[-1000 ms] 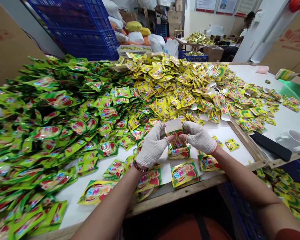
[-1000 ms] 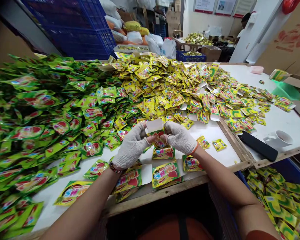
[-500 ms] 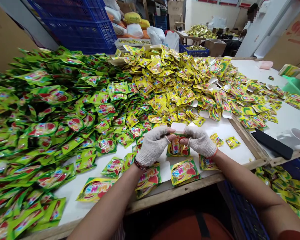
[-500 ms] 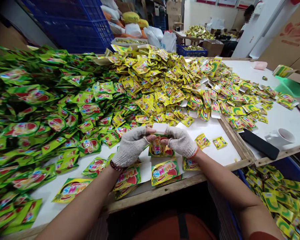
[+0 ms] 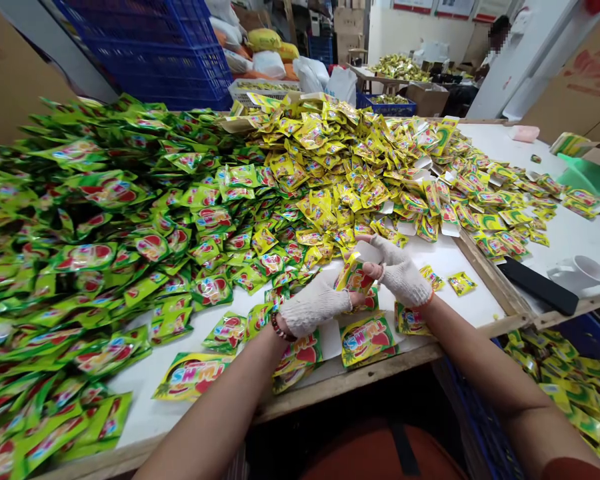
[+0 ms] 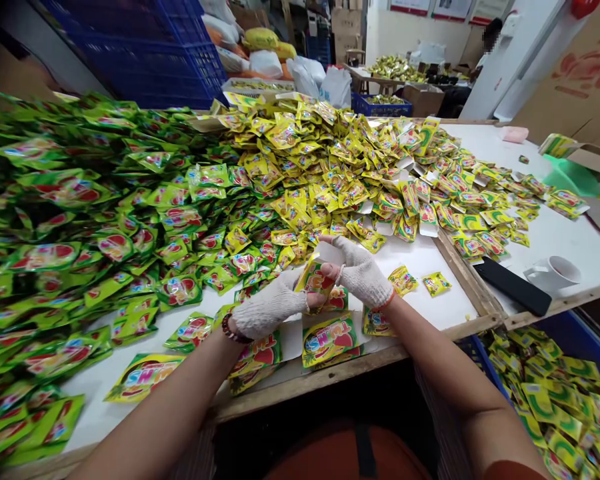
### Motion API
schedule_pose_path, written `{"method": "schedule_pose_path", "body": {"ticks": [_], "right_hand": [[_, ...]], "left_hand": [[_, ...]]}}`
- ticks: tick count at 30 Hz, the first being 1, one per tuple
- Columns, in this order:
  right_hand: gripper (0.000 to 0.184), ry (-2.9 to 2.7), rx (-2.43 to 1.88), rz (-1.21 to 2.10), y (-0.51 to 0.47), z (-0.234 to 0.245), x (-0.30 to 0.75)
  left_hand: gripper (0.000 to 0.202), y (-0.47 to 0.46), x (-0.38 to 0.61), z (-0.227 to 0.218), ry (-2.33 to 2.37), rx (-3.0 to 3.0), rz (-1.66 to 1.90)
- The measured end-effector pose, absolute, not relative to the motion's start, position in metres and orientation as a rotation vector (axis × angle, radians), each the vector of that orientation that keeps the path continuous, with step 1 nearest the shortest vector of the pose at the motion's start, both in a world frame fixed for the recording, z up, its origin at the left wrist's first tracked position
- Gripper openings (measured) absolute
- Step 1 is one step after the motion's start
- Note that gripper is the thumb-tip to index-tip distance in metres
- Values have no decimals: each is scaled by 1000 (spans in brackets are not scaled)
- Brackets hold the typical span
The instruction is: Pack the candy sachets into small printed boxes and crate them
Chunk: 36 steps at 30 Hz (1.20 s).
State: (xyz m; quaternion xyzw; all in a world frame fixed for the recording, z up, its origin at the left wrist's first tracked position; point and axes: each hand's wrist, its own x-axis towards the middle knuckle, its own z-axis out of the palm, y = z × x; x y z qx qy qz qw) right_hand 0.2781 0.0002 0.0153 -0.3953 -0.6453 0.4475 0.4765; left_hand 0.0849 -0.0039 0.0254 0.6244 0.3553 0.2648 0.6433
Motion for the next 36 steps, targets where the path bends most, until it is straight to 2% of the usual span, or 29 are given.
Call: {"method": "schedule_pose_path", "body": {"ticks": [4, 8, 13, 21, 26, 31, 36], "right_hand": [[32, -1744, -928, 780, -4, 6, 276], [36, -1840, -814, 585, -9, 3, 275], [48, -1673, -948, 856, -13, 18, 273], [46, -1453, -1060, 1001, -6, 15, 273], [35, -1668, -1006, 799, -13, 20, 274], [40, -1838, -901, 615, -22, 25, 274], [38, -1714, -923, 861, -23, 36, 275]], "left_hand": [[35, -4, 87, 30, 866, 1434, 596], [31, -5, 90, 29, 858, 1439, 636], [25, -7, 91, 30, 990, 1549, 648], [24, -8, 91, 31, 899, 1640, 703], [31, -10, 91, 30, 913, 1484, 627], [40, -13, 91, 35, 851, 1348, 655], [29, -13, 90, 37, 856, 1493, 659]]}}
